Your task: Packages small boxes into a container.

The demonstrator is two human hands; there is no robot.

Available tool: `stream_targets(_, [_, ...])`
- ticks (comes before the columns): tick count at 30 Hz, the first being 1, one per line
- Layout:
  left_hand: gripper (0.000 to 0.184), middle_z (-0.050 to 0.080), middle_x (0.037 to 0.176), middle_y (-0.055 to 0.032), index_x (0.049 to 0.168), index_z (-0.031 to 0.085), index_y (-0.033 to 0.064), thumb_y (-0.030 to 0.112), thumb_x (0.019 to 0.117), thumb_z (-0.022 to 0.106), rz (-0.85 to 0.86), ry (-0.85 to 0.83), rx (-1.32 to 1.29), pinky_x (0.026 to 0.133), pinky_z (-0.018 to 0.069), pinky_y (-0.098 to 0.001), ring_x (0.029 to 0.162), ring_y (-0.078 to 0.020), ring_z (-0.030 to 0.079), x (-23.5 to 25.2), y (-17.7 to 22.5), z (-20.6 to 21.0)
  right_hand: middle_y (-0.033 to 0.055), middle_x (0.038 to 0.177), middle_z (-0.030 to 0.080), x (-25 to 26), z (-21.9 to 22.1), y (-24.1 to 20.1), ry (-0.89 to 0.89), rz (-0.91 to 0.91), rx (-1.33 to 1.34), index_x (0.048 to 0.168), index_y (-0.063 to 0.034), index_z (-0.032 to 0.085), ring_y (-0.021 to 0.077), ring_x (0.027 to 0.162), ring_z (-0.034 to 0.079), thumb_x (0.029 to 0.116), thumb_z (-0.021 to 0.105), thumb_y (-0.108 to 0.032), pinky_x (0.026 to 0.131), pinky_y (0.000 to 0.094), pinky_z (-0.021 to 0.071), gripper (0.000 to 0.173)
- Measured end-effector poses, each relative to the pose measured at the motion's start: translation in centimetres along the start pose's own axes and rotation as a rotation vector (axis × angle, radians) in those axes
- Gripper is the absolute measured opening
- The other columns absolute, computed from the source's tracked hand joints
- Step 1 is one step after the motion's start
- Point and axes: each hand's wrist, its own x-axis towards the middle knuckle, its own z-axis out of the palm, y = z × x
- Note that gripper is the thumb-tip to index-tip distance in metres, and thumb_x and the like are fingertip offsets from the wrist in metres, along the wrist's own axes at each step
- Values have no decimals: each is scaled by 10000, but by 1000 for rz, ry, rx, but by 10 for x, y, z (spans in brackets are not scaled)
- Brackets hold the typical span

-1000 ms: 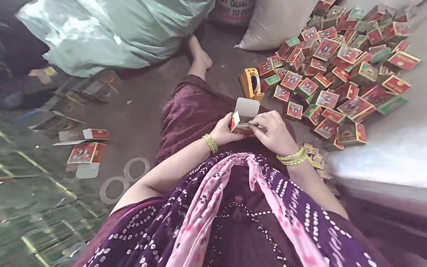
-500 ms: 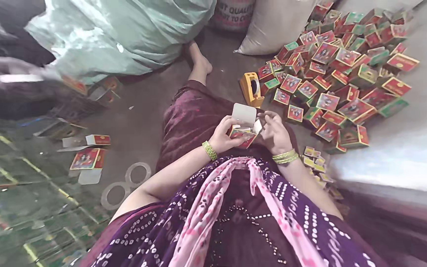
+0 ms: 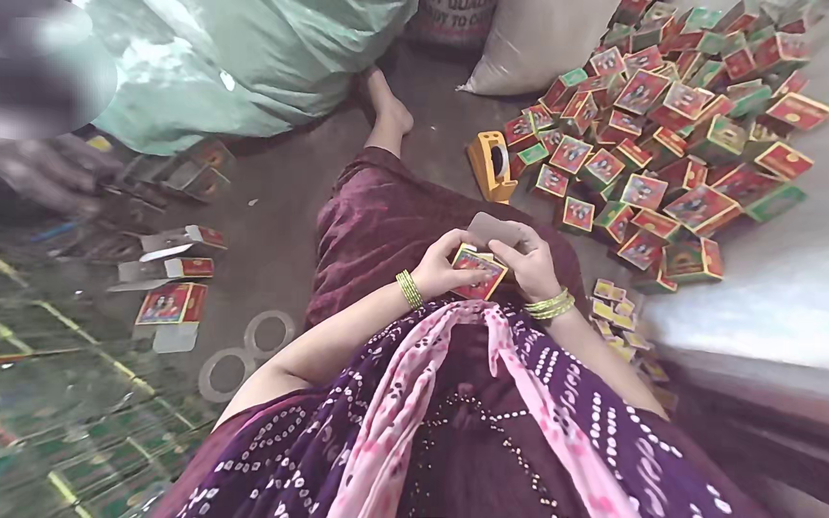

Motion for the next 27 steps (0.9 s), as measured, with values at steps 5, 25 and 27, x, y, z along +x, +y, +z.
stream_targets(5, [1010, 689, 1147, -100, 1447, 284, 105, 66, 669, 928, -27, 60, -74, 879, 625, -427, 1001, -230, 720, 2, -1, -3, 57, 1064, 733, -2, -9, -10, -179, -160, -92, 843, -66, 769, 154, 980, 695, 971, 632, -156, 852, 324, 597, 209])
stream_targets(25, [796, 705, 1134, -89, 1307, 517, 61, 28, 632, 937, 1, -106, -61, 875, 625, -374, 981, -179, 719, 0, -4, -7, 50, 955, 741, 0, -18, -31, -380, -323, -382, 986, -38, 796, 119, 891, 721, 896, 779, -97, 798, 290, 641, 109])
stream_targets(27, [777, 707, 1125, -91, 1301, 522, 62, 34, 643, 933, -25, -107, -60, 863, 628, -372, 968, -180, 722, 0, -4, -7, 42, 938, 732, 1, -16, -34, -388, -344, -428, 965, -40, 792, 101, 878, 709, 890, 775, -99, 783, 273, 632, 96])
